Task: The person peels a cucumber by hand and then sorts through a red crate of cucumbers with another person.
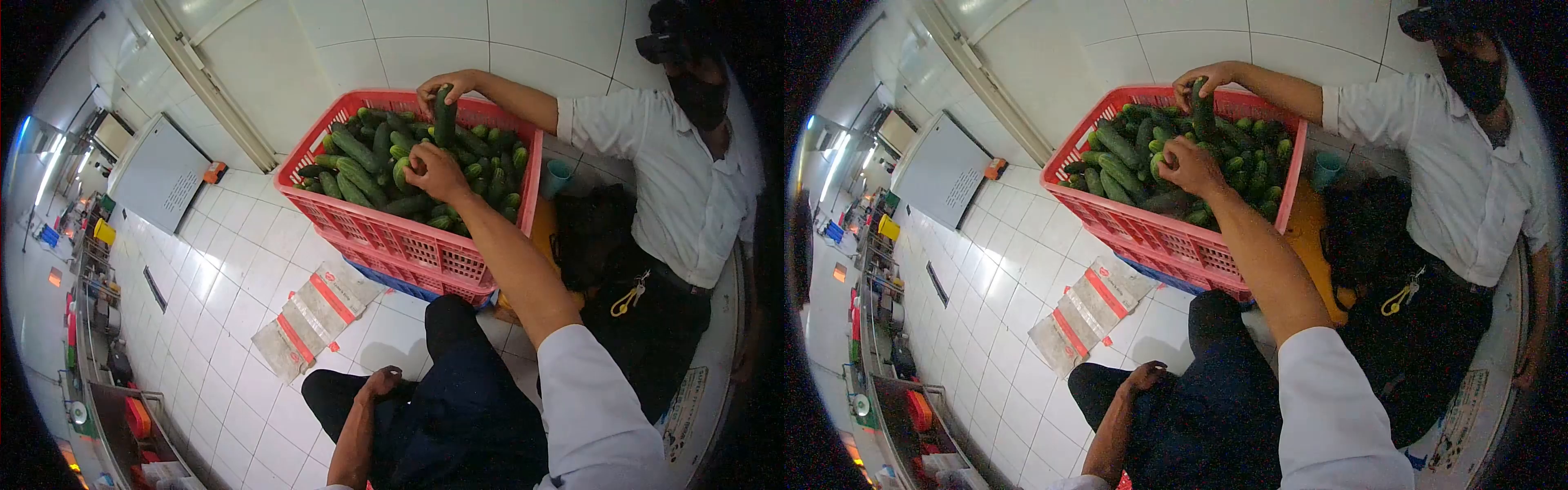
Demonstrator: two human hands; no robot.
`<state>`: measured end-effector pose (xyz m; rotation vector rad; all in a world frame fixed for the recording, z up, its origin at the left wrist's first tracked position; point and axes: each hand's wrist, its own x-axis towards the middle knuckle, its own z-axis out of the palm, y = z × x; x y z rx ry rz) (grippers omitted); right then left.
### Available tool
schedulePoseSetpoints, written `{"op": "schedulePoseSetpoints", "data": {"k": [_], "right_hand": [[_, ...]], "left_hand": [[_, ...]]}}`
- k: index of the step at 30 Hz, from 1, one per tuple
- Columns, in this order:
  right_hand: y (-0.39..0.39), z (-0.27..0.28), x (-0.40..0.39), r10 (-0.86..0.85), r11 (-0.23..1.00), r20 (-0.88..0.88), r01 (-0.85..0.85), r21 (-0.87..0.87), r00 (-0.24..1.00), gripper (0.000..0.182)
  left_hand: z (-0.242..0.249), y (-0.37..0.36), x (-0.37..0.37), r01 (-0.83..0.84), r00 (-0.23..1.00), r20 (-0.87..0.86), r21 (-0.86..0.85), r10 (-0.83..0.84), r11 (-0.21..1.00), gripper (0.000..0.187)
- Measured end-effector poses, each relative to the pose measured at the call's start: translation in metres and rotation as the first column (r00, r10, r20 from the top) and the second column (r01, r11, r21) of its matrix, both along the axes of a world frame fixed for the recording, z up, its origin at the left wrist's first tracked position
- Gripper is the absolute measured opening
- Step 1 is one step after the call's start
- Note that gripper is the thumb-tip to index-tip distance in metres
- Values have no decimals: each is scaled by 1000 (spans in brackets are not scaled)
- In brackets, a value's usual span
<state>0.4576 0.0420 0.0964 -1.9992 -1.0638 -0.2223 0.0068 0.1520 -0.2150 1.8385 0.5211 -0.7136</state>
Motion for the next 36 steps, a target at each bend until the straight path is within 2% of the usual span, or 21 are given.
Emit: {"op": "schedulePoseSetpoints", "data": {"k": [3, 6, 9, 11, 13, 15, 18, 21, 23, 24, 27, 30, 33, 36], "right_hand": [[5, -5, 0, 29, 981, 21, -33, 190, 999, 24], [4, -3, -1, 39, 973, 67, -53, 226, 997, 25], [3, 0, -3, 13, 991, -23, -10, 137, 1000, 29], [3, 0, -1, 4, 993, -9, -3, 115, 1000, 29], [2, 0, -1, -3, 995, -25, 6, 102, 1000, 29], [2, 3, -4, -5, 995, -68, 12, 102, 998, 28], [5, -2, -2, -25, 989, 21, 22, 144, 999, 28], [2, 0, -3, -28, 990, 26, 24, 139, 999, 27], [3, -3, 0, -7, 989, 34, 2, 147, 999, 29], [3, -5, 3, 4, 988, 38, -9, 151, 999, 30], [2, -4, 2, 3, 991, 46, -9, 134, 999, 29], [0, 2, -3, 5, 989, -11, -3, 151, 1000, 26], [-1, 4, -4, -26, 993, 4, 26, 113, 1000, 27], [3, -13, 10, 5, 995, 59, -11, 97, 998, 27]], "left_hand": [[21, -7, 1, 5, 999, 36, 18, -6, 1000, 35], [7, -2, 0, -22, 999, 32, -48, 24, 999, 36], [11, -6, 0, -31, 998, 56, -20, 32, 999, 30], [9, -2, -1, 108, 981, 158, 52, -115, 993, 30], [10, -3, 0, 133, 979, 141, 89, -145, 987, 30], [14, -6, 5, 47, 999, 14, 92, -49, 995, 30], [-2, -1, 1, 91, 992, 74, 123, -101, 988, 30], [-3, 5, 0, 305, 835, 391, 255, -387, 918, 30], [-6, 1, -3, 77, 983, 164, 26, -80, 997, 30], [7, -4, -1, -64, 998, 19, -64, 65, 996, 30], [-9, 6, 0, 249, 946, 170, 154, -274, 956, 30], [32, -8, 9, 89, 996, 0, 68, -90, 994, 32], [-15, 5, -4, 85, 990, 117, -25, -82, 996, 36], [-7, 1, -3, -28, 999, 39, -96, 32, 995, 36]]}}
